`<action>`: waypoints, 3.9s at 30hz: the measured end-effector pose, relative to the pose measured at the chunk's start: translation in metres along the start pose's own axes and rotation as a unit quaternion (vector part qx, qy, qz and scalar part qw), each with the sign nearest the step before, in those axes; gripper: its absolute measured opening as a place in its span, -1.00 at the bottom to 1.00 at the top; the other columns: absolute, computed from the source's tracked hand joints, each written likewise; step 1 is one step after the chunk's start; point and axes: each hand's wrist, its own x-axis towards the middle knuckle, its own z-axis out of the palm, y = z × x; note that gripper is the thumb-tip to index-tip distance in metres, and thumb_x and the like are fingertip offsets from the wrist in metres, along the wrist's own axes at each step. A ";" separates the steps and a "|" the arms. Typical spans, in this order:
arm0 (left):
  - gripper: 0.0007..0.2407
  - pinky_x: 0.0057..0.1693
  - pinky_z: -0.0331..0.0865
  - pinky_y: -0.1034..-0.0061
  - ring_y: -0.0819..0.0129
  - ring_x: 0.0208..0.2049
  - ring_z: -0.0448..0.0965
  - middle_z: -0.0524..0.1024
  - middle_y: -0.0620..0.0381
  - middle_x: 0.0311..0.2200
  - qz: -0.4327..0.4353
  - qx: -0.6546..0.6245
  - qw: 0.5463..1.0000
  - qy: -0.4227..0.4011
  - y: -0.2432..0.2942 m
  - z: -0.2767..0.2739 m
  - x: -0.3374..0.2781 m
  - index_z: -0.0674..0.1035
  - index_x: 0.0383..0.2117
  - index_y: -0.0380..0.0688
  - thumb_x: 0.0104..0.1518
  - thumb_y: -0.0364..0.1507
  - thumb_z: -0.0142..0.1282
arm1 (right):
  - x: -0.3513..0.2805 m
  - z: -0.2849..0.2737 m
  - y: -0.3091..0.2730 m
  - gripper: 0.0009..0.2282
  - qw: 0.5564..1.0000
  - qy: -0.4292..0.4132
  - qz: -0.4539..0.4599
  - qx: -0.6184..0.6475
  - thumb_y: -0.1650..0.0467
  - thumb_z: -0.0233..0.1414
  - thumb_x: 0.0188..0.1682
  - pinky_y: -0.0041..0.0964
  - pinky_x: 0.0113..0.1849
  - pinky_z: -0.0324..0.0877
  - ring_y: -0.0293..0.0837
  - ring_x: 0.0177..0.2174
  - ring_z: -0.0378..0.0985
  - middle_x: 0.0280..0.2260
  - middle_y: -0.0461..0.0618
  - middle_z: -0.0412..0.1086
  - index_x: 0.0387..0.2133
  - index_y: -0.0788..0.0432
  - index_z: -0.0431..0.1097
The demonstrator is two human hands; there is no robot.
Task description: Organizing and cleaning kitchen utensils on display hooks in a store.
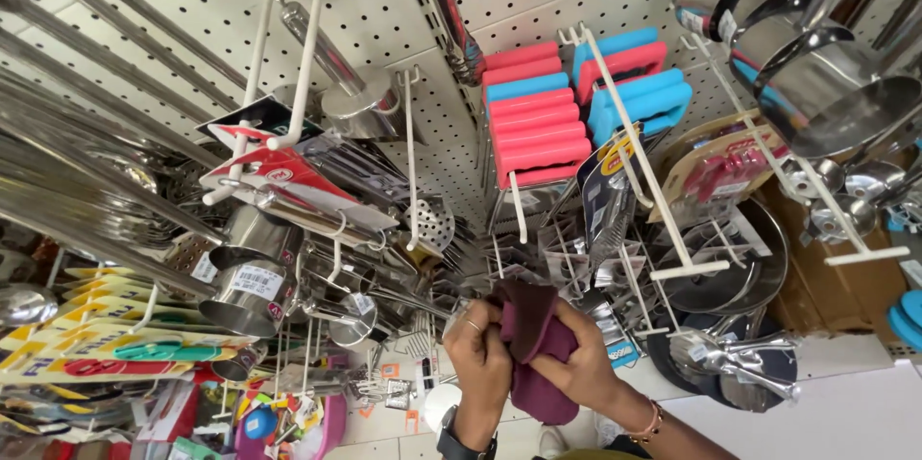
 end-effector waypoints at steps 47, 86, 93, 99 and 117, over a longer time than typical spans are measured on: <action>-0.74 0.21 0.33 0.47 0.33 0.02 0.50 0.55 0.01 -0.03 -0.121 -0.241 0.930 -0.250 0.031 -0.026 -0.098 0.53 0.07 -0.31 0.41 -0.42 -0.14 | -0.158 0.035 -0.062 -0.33 0.971 0.224 0.083 -0.001 0.48 0.26 -0.21 -0.30 0.12 0.31 -0.20 0.04 0.43 0.06 0.03 0.41 0.24 0.35 0.20; -0.70 0.09 0.48 0.50 0.37 -0.12 0.64 0.67 0.00 -0.19 -0.276 -0.229 0.831 -0.426 0.004 0.371 -0.222 0.62 -0.14 -0.35 0.39 -0.30 -0.04 | -0.261 -0.292 0.015 -0.50 0.819 0.510 0.214 0.151 0.50 0.12 -0.04 -0.30 0.01 0.42 -0.20 -0.07 0.50 -0.04 -0.01 0.43 0.22 0.24 0.21; -0.49 0.35 0.17 0.37 0.07 0.29 0.34 0.37 -0.23 0.25 -0.227 -0.203 0.806 -0.507 0.047 0.362 -0.274 0.35 0.28 -0.34 0.43 -0.13 -0.33 | -0.274 -0.303 0.032 -0.41 0.843 0.480 0.181 0.159 0.45 0.07 0.01 -0.32 0.13 0.27 -0.21 0.10 0.36 0.16 -0.02 0.30 0.35 0.19 0.04; -0.40 0.37 0.15 0.32 -0.07 0.35 0.26 0.26 -0.32 0.31 -0.220 -0.241 0.758 -0.565 0.059 0.331 -0.266 0.13 0.38 -0.39 0.41 -0.09 -0.29 | -0.296 -0.338 0.062 -0.40 0.910 0.388 0.144 0.013 0.44 0.03 0.09 -0.34 0.25 0.11 -0.20 0.27 0.20 0.33 -0.03 0.13 0.40 0.27 -0.04; -0.84 -0.10 0.48 0.22 -0.05 -0.24 0.63 0.62 -0.13 -0.27 -0.098 0.086 0.882 -0.452 -0.113 0.341 -0.290 0.62 -0.18 -0.24 0.29 -0.40 0.08 | -0.343 -0.294 0.092 -0.64 0.836 0.408 0.355 -0.089 0.52 0.14 0.01 -0.35 -0.12 0.50 -0.22 -0.17 0.56 -0.12 0.04 0.50 0.09 0.32 0.33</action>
